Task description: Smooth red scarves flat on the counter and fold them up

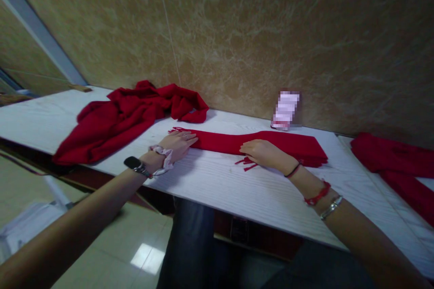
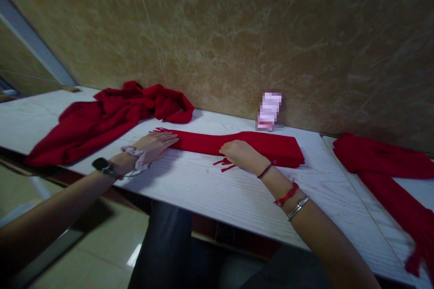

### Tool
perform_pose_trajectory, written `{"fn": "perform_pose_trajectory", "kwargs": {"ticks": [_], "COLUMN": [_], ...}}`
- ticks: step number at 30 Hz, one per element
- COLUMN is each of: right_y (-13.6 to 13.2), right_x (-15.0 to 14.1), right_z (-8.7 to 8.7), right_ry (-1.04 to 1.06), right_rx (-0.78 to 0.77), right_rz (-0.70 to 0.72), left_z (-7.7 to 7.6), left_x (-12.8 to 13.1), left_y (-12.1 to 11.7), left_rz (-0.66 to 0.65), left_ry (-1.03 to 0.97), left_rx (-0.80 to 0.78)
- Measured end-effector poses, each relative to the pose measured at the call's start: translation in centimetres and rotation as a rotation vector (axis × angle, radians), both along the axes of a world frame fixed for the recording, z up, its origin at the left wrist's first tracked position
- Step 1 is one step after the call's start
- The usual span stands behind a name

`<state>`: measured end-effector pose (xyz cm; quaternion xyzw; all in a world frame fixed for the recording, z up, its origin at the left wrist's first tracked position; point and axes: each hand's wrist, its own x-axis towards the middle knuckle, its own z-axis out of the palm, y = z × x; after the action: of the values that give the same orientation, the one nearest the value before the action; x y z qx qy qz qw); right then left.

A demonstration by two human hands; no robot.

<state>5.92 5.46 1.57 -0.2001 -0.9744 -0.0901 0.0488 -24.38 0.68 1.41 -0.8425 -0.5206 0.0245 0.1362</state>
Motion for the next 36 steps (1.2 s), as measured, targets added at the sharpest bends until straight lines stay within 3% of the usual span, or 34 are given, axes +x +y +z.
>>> {"fn": "perform_pose_trajectory", "kwargs": {"ticks": [4,8,16,21,24,27,32,36], "right_y": [-0.5,-0.6,0.4,1.1,1.7,2.2,1.8,1.7], "right_x": [-0.3,-0.6,-0.6,-0.6,-0.6,-0.5,-0.3,-0.1], "right_z": [0.4,0.3,0.6,1.2,1.2,1.1,1.4,1.5], "right_ry": [-0.012,-0.008,0.148,0.205,0.270,0.312,0.158,0.140], "right_rx": [0.061,0.093,-0.063,-0.190,-0.225,-0.181,-0.061,-0.024], "right_rz": [-0.012,-0.111,-0.340,-0.412,-0.369,-0.239,-0.092,-0.073], "left_z": [0.4,0.3,0.0,-0.6,-0.8,-0.7,0.0,0.7], "left_x": [2.2,3.1,1.6,0.6,0.4,0.8,2.2,2.7], "left_y": [0.4,1.5,2.3,3.3,3.8,3.7,3.2,3.4], "left_rz": [-0.044,-0.048,-0.173,-0.280,-0.247,-0.230,-0.252,-0.202], "left_ry": [0.122,0.155,0.133,0.121,0.011,-0.060,0.040,0.078], "left_rx": [-0.048,-0.086,-0.020,-0.039,-0.050,-0.023,0.037,0.012]}}
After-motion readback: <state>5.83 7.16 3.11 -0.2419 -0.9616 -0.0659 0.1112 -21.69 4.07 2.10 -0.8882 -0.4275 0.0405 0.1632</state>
